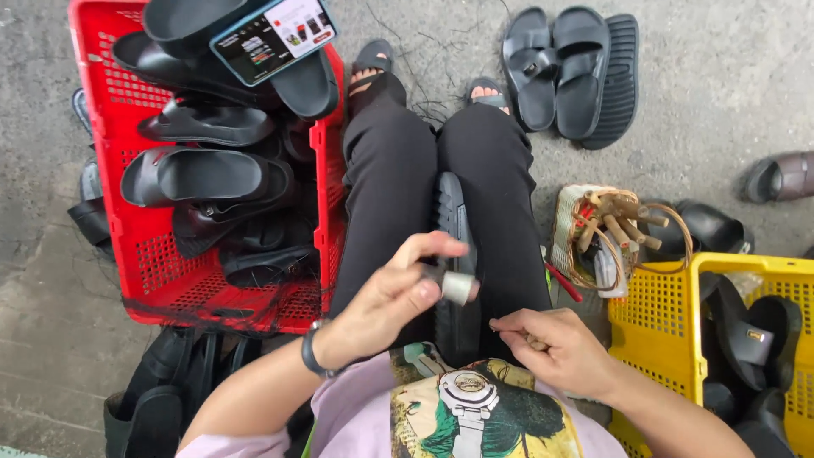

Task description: Hand-stitching the sole of a black sandal using a needle and thread while sitting on the ground.

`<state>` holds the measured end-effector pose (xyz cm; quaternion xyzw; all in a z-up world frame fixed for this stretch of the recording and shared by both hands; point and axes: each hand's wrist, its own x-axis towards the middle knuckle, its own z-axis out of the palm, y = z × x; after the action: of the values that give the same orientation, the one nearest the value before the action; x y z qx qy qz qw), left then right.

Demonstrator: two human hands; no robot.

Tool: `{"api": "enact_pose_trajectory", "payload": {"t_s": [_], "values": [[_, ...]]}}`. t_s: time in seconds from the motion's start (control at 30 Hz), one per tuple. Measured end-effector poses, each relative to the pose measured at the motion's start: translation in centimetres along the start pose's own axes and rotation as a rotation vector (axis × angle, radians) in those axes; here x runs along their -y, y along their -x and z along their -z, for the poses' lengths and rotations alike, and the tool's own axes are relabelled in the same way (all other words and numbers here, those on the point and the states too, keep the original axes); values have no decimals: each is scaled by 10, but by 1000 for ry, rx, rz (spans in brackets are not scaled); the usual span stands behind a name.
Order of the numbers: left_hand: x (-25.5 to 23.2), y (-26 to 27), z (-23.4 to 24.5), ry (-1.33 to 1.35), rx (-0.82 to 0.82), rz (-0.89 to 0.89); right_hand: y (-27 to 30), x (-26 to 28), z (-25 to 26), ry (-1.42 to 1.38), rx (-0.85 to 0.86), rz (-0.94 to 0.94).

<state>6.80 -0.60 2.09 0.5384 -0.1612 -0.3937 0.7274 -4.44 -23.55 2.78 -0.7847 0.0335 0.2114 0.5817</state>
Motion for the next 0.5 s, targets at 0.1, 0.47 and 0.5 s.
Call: {"api": "enact_pose_trajectory", "payload": {"t_s": [0.1, 0.47, 0.5], "values": [[-13, -35, 14, 217, 103, 185, -12, 0, 0, 2, 30, 61], [-50, -48, 56, -1448, -550, -304, -13, 0, -4, 893, -53, 384], [-44, -37, 47, -1451, -553, -307, -15, 2, -5, 894, -54, 389]]}}
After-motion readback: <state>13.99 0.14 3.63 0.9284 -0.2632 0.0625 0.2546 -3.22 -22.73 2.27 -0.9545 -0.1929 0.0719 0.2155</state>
